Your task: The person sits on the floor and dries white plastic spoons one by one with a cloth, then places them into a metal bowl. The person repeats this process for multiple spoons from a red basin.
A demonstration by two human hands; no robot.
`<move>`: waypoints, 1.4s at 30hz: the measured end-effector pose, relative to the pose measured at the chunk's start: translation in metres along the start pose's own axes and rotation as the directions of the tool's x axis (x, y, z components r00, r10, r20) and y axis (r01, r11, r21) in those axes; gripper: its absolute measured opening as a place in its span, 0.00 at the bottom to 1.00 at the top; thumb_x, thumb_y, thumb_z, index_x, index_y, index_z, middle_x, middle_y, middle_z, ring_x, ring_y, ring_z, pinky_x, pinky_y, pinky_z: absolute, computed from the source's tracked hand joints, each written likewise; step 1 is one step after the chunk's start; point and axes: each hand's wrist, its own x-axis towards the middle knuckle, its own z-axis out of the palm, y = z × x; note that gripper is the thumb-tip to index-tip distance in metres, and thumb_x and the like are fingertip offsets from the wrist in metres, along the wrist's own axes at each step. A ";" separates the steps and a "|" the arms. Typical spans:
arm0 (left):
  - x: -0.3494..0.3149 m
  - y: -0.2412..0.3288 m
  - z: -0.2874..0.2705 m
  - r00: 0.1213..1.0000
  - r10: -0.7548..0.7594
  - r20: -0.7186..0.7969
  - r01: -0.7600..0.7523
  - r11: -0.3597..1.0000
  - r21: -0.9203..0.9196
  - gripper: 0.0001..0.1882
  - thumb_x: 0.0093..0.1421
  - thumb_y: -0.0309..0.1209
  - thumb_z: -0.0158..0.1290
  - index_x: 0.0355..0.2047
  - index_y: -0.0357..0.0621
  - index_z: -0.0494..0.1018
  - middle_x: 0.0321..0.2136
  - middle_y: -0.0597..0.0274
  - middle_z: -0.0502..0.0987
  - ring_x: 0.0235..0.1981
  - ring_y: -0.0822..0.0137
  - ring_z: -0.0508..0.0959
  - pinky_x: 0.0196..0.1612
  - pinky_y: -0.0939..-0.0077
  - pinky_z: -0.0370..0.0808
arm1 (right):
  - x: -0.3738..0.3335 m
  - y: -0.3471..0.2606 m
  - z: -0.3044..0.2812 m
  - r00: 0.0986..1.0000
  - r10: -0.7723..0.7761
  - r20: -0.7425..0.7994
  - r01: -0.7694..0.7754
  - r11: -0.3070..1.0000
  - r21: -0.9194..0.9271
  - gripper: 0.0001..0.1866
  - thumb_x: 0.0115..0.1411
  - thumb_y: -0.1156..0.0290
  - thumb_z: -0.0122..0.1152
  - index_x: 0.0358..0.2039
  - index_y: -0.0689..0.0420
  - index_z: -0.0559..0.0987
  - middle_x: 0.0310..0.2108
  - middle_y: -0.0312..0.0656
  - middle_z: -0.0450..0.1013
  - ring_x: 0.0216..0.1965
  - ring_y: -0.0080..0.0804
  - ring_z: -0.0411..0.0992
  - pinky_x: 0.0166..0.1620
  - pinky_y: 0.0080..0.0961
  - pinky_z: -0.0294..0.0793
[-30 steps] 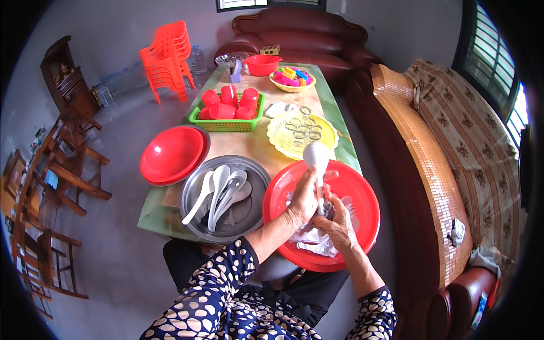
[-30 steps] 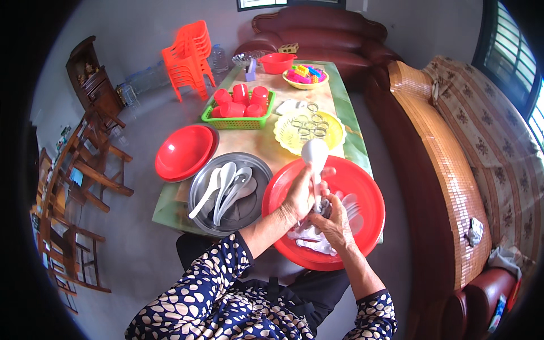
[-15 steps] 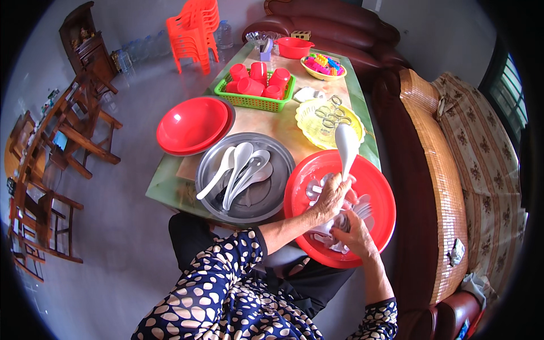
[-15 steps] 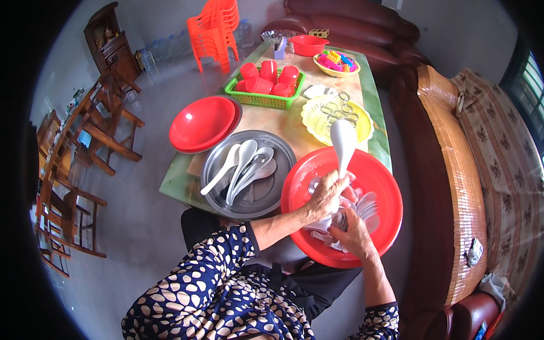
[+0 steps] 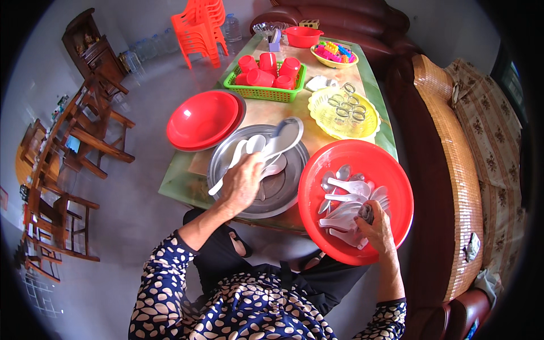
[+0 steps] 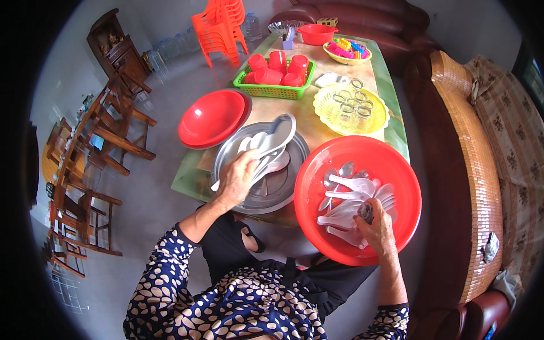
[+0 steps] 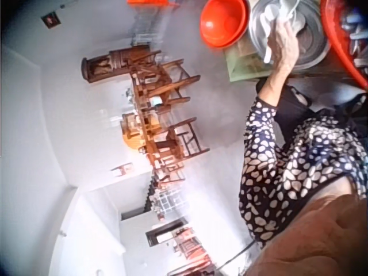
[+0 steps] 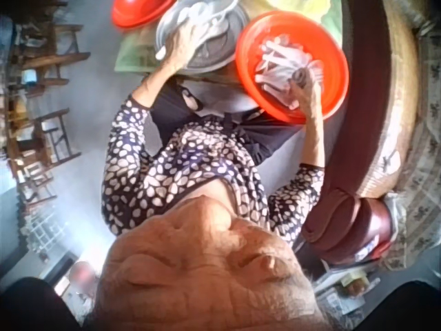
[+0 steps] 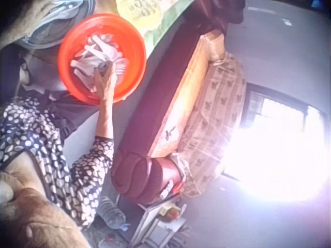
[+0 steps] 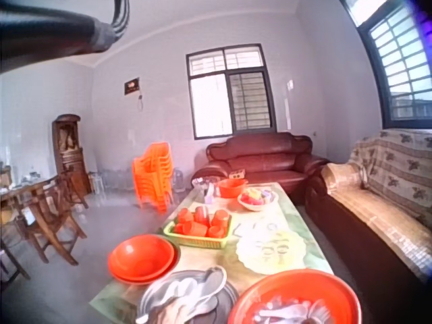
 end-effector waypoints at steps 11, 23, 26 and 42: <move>-0.012 -0.058 -0.019 0.985 -0.081 0.152 -0.034 0.773 0.634 0.17 0.59 0.29 0.40 0.48 0.37 0.65 0.39 0.47 0.69 0.31 0.43 0.75 0.35 0.50 0.71 | 0.000 0.003 -0.006 0.991 -0.047 -0.129 0.039 0.997 -0.065 0.26 0.48 0.64 0.62 0.45 0.62 0.66 0.30 0.55 0.72 0.35 0.50 0.72 0.38 0.38 0.69; -0.005 -0.060 -0.019 0.975 -0.019 0.221 -0.149 0.680 0.718 0.10 0.51 0.28 0.51 0.35 0.44 0.74 0.32 0.59 0.69 0.38 0.57 0.70 0.38 0.60 0.67 | 0.019 -0.015 -0.017 0.960 -0.267 -0.090 0.246 0.950 -0.194 0.18 0.47 0.77 0.60 0.42 0.59 0.73 0.36 0.52 0.70 0.39 0.46 0.71 0.42 0.35 0.72; -0.003 -0.038 -0.017 0.983 0.054 0.178 -0.162 0.716 0.679 0.13 0.47 0.31 0.58 0.35 0.46 0.75 0.33 0.63 0.70 0.38 0.60 0.69 0.40 0.62 0.65 | 0.014 -0.007 -0.004 0.919 -0.385 0.085 0.392 0.872 -0.294 0.17 0.48 0.75 0.60 0.41 0.56 0.74 0.33 0.51 0.69 0.40 0.46 0.70 0.41 0.38 0.73; -0.025 0.091 0.135 0.532 0.392 0.751 -0.577 0.816 -0.017 0.10 0.48 0.32 0.53 0.24 0.36 0.70 0.24 0.46 0.74 0.26 0.45 0.77 0.24 0.53 0.72 | 0.030 0.007 0.001 0.975 -0.094 -0.199 -0.092 0.647 -0.757 0.12 0.53 0.70 0.52 0.39 0.53 0.70 0.38 0.51 0.66 0.35 0.47 0.73 0.29 0.38 0.76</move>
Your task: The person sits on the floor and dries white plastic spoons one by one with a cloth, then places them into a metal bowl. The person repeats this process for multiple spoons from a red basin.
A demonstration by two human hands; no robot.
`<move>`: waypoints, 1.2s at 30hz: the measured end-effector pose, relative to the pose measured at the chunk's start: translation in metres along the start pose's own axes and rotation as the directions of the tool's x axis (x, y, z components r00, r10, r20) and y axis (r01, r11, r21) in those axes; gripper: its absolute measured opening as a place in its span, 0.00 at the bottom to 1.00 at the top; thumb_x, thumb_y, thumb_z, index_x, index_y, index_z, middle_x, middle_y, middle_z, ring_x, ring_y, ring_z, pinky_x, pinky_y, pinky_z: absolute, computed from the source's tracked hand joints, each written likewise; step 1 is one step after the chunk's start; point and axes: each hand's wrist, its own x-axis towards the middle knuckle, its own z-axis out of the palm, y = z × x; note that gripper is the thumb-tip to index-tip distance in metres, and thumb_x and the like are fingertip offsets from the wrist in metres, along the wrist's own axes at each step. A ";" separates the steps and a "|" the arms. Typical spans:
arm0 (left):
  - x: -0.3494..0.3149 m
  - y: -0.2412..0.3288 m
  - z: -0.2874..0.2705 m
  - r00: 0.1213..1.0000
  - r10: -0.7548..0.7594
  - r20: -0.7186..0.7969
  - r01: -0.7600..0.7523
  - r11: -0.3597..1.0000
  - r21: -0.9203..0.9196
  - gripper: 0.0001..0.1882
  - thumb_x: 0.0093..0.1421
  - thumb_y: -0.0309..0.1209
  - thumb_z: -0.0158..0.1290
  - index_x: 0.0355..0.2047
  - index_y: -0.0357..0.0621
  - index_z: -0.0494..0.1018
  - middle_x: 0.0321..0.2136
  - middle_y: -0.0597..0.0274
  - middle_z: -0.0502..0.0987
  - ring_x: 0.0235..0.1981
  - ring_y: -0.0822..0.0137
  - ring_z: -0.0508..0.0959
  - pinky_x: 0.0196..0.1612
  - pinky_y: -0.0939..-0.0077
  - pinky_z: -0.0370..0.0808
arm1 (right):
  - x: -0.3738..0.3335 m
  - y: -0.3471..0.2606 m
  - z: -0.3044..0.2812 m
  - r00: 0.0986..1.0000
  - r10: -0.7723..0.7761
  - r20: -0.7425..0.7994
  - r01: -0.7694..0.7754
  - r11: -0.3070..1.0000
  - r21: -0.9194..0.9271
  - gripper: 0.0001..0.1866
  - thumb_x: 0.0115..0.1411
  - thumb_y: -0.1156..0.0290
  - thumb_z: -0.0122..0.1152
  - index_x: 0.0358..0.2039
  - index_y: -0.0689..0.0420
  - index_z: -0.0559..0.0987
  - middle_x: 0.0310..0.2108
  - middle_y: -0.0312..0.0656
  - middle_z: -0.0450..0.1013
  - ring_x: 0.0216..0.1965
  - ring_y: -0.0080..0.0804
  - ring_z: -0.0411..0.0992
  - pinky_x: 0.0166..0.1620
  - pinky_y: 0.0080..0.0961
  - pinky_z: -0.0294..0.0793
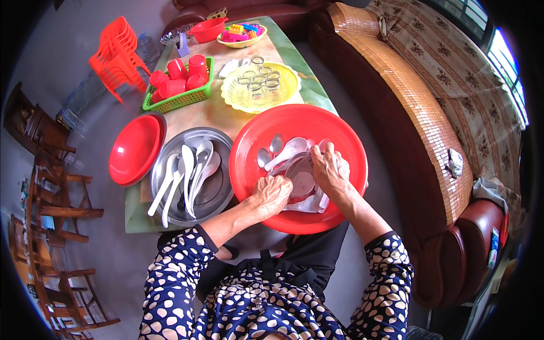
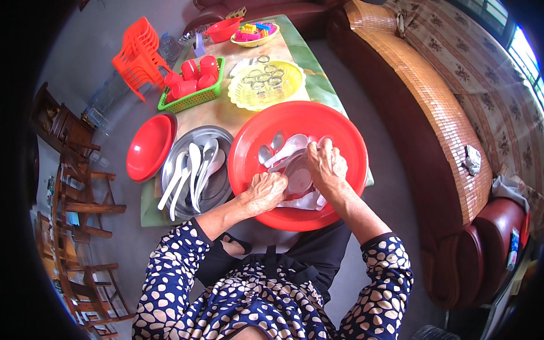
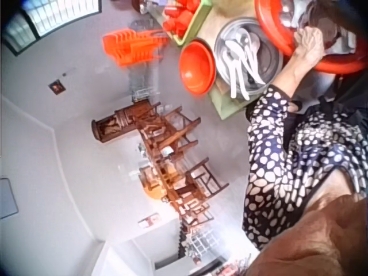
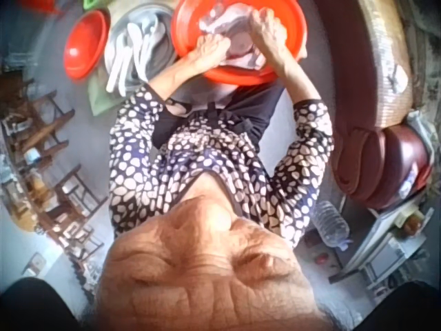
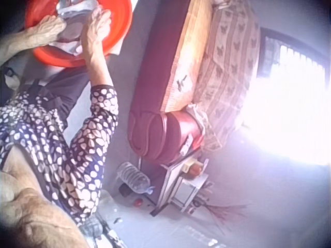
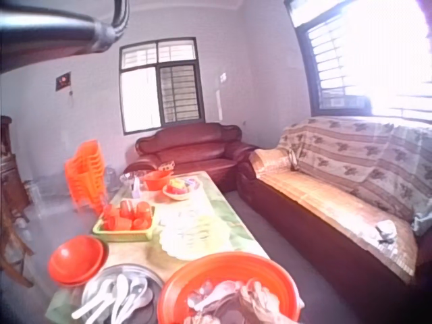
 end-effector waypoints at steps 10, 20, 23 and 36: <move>0.003 -0.013 -0.002 0.994 -0.065 -0.091 0.049 0.985 -0.165 0.10 0.52 0.29 0.48 0.30 0.32 0.65 0.23 0.42 0.73 0.26 0.42 0.75 0.26 0.48 0.71 | -0.002 0.024 -0.011 0.975 0.222 0.010 -0.189 0.802 0.567 0.17 0.47 0.69 0.58 0.38 0.56 0.67 0.32 0.52 0.72 0.37 0.52 0.72 0.38 0.46 0.69; 0.003 -0.027 0.014 0.998 0.011 -0.062 -0.018 0.993 -0.117 0.09 0.50 0.26 0.48 0.33 0.41 0.65 0.32 0.47 0.68 0.34 0.43 0.72 0.32 0.49 0.70 | -0.016 0.015 -0.008 0.991 -0.082 0.104 0.064 0.984 0.165 0.15 0.51 0.70 0.54 0.40 0.58 0.69 0.36 0.56 0.69 0.34 0.52 0.73 0.35 0.43 0.73; 0.002 -0.018 0.000 1.000 -0.017 0.016 0.018 0.995 -0.099 0.08 0.51 0.26 0.47 0.34 0.41 0.67 0.33 0.48 0.69 0.35 0.44 0.72 0.36 0.52 0.70 | -0.009 0.023 0.002 1.000 0.001 -0.002 -0.001 0.990 0.138 0.13 0.54 0.70 0.50 0.41 0.56 0.70 0.35 0.56 0.69 0.30 0.54 0.73 0.32 0.45 0.73; 0.026 -0.014 -0.024 0.876 -0.365 0.316 0.259 -0.197 -0.945 0.07 0.60 0.33 0.41 0.38 0.50 0.62 0.26 0.63 0.70 0.15 0.79 0.65 0.11 0.87 0.58 | -0.013 0.014 -0.002 0.996 -0.079 -0.028 0.082 0.856 0.511 0.17 0.48 0.75 0.55 0.40 0.61 0.70 0.35 0.54 0.67 0.35 0.49 0.71 0.34 0.38 0.74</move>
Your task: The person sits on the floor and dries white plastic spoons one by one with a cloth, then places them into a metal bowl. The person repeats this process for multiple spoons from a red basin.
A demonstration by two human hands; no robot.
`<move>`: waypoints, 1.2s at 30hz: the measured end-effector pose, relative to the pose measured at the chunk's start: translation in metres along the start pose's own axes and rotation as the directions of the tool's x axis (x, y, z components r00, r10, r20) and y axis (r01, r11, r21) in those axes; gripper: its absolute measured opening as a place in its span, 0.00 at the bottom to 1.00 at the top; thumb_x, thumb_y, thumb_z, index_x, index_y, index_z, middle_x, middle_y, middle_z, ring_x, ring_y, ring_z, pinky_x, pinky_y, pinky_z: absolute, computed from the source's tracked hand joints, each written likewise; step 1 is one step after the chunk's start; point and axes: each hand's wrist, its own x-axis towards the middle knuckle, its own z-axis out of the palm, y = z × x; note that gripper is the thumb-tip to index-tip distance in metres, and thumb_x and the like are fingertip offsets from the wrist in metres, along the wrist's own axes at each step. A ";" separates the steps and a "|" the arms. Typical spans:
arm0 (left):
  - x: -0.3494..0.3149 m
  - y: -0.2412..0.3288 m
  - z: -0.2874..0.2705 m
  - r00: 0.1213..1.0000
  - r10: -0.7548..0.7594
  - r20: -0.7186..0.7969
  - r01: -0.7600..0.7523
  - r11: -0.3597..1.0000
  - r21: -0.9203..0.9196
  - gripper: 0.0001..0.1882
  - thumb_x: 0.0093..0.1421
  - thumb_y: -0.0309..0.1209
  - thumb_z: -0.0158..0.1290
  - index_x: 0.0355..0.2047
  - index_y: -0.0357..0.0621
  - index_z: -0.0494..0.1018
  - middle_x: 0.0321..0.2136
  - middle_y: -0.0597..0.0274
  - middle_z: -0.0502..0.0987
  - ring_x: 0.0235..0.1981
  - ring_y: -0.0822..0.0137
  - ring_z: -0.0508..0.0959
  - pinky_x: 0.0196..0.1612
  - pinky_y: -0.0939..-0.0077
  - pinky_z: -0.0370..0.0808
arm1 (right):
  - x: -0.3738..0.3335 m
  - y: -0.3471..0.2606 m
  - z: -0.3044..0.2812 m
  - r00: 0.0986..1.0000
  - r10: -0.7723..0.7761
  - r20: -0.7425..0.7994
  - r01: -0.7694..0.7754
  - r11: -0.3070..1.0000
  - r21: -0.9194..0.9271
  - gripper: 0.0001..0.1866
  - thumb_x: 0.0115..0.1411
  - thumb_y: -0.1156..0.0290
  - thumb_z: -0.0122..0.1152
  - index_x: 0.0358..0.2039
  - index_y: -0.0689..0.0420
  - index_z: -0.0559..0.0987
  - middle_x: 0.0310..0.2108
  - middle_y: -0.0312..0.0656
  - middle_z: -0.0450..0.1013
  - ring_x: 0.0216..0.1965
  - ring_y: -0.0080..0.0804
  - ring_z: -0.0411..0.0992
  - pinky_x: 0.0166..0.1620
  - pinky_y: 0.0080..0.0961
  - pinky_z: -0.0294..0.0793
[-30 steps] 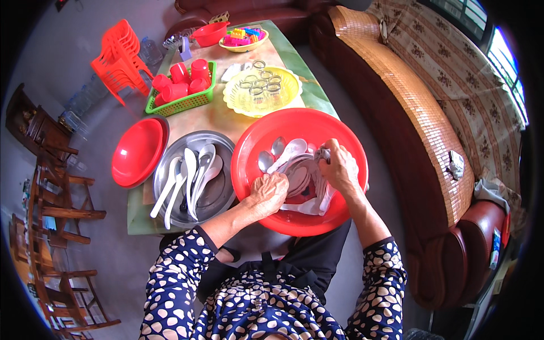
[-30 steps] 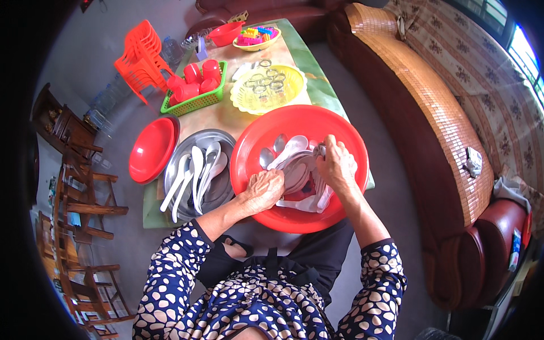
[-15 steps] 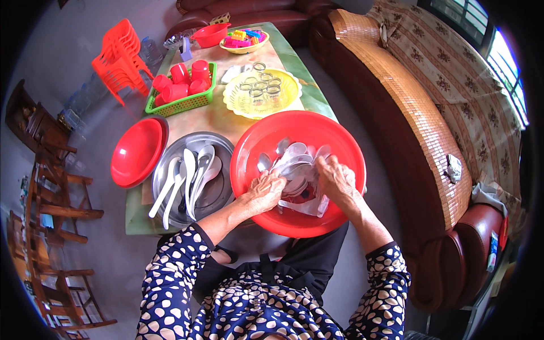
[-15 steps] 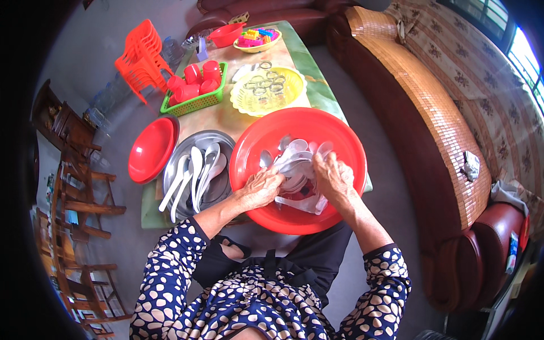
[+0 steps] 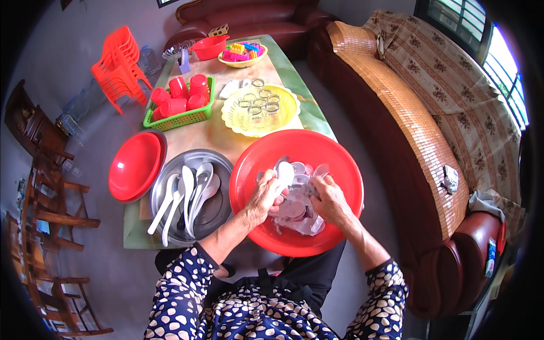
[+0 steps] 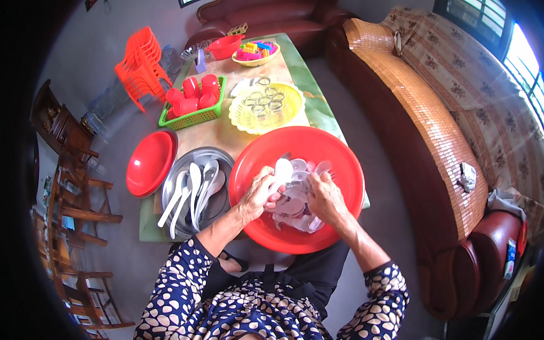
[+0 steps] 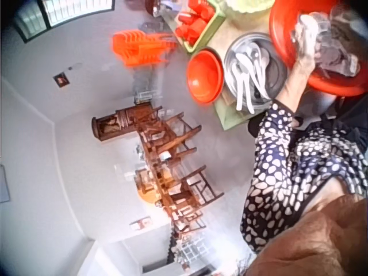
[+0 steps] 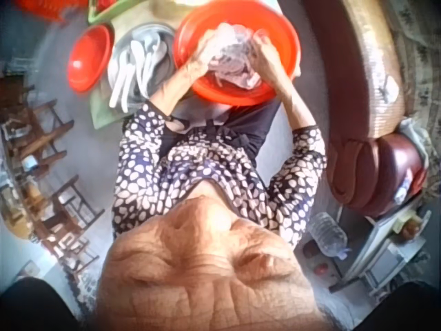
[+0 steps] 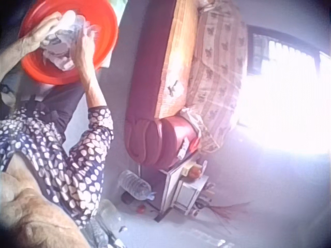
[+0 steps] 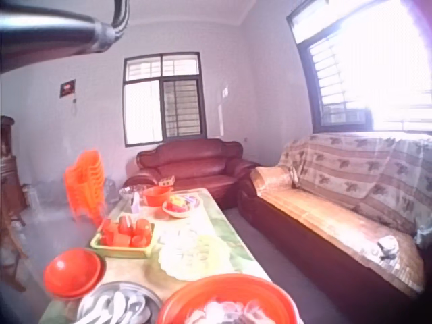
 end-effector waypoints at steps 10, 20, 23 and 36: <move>-0.003 -0.008 0.020 0.995 -0.023 0.093 0.054 0.934 -0.353 0.11 0.63 0.37 0.40 0.44 0.53 0.67 0.25 0.72 0.69 0.21 0.79 0.66 0.16 0.89 0.58 | 0.026 -0.032 0.007 0.937 -0.083 -0.340 0.189 0.938 0.291 0.15 0.52 0.82 0.53 0.42 0.60 0.72 0.35 0.49 0.65 0.36 0.43 0.69 0.37 0.32 0.70; -0.001 -0.012 0.013 0.998 0.027 0.062 0.003 0.899 -0.438 0.14 0.63 0.34 0.39 0.48 0.52 0.65 0.29 0.69 0.72 0.24 0.79 0.69 0.20 0.87 0.65 | 0.030 -0.030 0.023 0.937 -0.076 -0.340 0.198 0.919 0.340 0.16 0.56 0.78 0.51 0.46 0.64 0.70 0.48 0.55 0.66 0.48 0.51 0.66 0.50 0.36 0.67; -0.007 -0.004 0.019 0.997 -0.014 -0.073 -0.026 0.854 -0.520 0.13 0.63 0.34 0.38 0.46 0.54 0.67 0.30 0.72 0.72 0.26 0.78 0.72 0.21 0.84 0.70 | 0.006 -0.050 0.019 0.943 -0.181 -0.280 0.254 0.935 0.249 0.21 0.50 0.82 0.53 0.47 0.63 0.70 0.51 0.54 0.63 0.52 0.55 0.61 0.54 0.41 0.63; -0.005 -0.007 0.007 0.998 0.014 0.056 0.019 0.840 -0.542 0.09 0.63 0.34 0.44 0.43 0.52 0.65 0.31 0.70 0.69 0.25 0.74 0.69 0.20 0.81 0.62 | 0.044 0.005 0.000 0.982 0.030 -0.184 -0.067 0.978 -0.198 0.13 0.49 0.74 0.55 0.38 0.55 0.76 0.32 0.48 0.69 0.34 0.47 0.69 0.34 0.41 0.72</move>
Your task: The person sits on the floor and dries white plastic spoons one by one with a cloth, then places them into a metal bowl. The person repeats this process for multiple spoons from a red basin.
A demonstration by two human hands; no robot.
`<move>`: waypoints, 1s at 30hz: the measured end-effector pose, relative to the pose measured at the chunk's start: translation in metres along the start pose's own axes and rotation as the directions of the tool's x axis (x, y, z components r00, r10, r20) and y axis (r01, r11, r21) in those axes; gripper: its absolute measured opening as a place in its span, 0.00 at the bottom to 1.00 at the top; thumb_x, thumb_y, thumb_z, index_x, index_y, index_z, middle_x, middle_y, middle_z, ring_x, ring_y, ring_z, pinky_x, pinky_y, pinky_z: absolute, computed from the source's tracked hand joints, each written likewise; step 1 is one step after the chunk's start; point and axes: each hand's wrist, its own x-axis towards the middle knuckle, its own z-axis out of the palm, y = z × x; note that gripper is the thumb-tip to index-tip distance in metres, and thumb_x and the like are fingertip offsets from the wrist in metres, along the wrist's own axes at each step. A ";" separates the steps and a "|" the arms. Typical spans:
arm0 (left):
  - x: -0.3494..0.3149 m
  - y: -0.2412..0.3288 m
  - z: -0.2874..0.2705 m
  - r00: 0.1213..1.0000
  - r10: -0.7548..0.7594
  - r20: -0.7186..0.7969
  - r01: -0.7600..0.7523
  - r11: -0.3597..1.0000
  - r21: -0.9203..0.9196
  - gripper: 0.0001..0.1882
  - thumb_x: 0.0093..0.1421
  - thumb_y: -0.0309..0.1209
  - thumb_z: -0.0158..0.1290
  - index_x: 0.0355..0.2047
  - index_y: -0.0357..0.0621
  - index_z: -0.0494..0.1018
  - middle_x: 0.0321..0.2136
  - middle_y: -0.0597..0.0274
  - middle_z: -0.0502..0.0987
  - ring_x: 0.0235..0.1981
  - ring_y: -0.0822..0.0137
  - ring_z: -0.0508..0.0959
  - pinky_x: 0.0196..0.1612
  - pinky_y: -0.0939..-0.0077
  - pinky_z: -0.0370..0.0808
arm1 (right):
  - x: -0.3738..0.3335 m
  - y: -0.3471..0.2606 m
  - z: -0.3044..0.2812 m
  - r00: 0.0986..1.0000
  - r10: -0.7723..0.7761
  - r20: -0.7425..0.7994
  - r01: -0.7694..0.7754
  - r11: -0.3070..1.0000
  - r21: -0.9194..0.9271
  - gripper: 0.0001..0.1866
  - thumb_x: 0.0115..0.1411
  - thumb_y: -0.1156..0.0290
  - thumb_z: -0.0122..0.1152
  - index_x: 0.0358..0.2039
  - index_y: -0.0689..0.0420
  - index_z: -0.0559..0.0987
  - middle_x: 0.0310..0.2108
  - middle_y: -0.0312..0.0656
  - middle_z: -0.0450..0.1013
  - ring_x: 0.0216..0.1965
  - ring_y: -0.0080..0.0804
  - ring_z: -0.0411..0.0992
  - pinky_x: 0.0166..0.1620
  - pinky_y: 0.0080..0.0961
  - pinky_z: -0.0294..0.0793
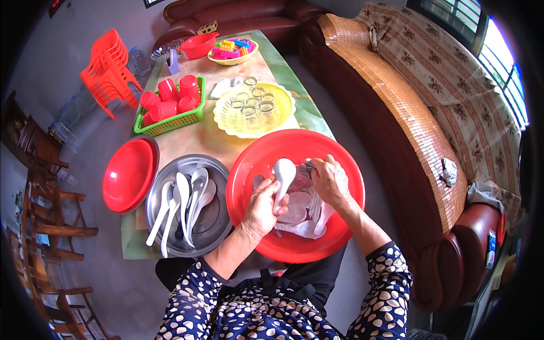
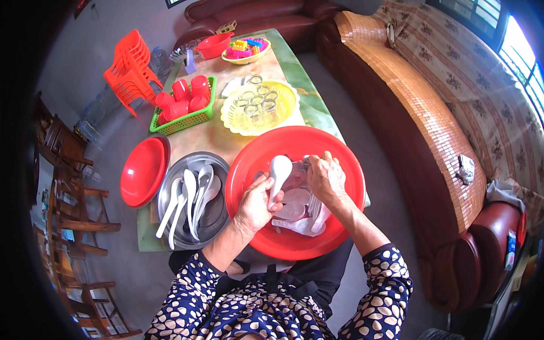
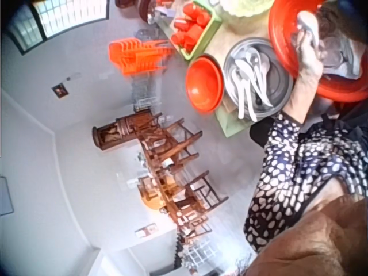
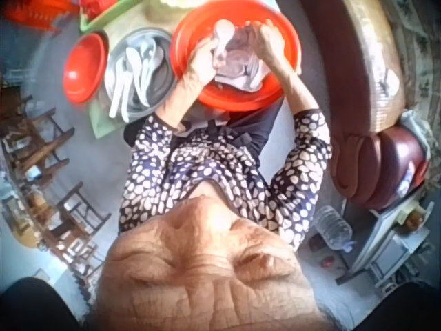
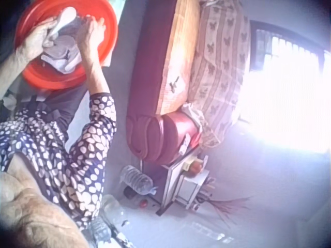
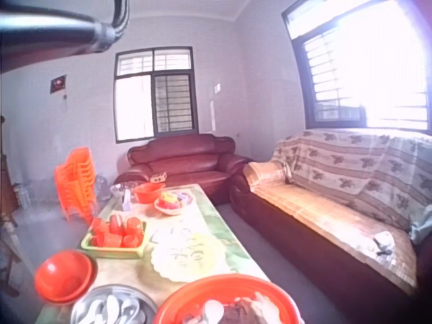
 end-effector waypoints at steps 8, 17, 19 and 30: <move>0.006 0.000 -0.006 0.992 0.069 -0.103 -0.062 0.995 0.076 0.12 0.62 0.39 0.45 0.46 0.57 0.66 0.29 0.71 0.71 0.22 0.76 0.69 0.17 0.86 0.62 | -0.024 -0.011 -0.009 0.956 -0.071 0.286 0.136 0.968 -0.213 0.16 0.50 0.66 0.59 0.40 0.53 0.75 0.36 0.47 0.70 0.39 0.45 0.71 0.37 0.39 0.74; 0.008 0.000 -0.015 0.948 -0.203 0.244 0.270 0.921 -0.280 0.17 0.62 0.52 0.40 0.38 0.55 0.66 0.20 0.74 0.61 0.13 0.82 0.54 0.12 0.91 0.50 | -0.005 -0.065 -0.006 0.985 0.023 -0.173 0.050 0.913 0.404 0.17 0.46 0.77 0.61 0.38 0.61 0.71 0.34 0.50 0.68 0.34 0.48 0.71 0.36 0.36 0.71; 0.011 0.000 -0.019 0.943 -0.189 0.275 0.264 0.926 -0.268 0.18 0.62 0.53 0.39 0.39 0.55 0.66 0.23 0.74 0.64 0.13 0.82 0.57 0.12 0.90 0.52 | 0.001 -0.062 0.003 0.974 0.014 -0.227 0.074 0.924 0.376 0.16 0.45 0.78 0.61 0.37 0.61 0.72 0.34 0.48 0.68 0.35 0.47 0.70 0.37 0.35 0.71; 0.048 -0.010 -0.077 0.683 -0.048 0.729 0.279 0.940 -0.199 0.34 0.62 0.59 0.28 0.52 0.44 0.63 0.45 0.56 0.71 0.47 0.64 0.72 0.48 0.69 0.72 | -0.026 -0.081 0.002 0.990 -0.136 0.043 0.106 0.905 0.412 0.10 0.45 0.74 0.58 0.31 0.60 0.76 0.31 0.49 0.68 0.38 0.48 0.67 0.41 0.37 0.68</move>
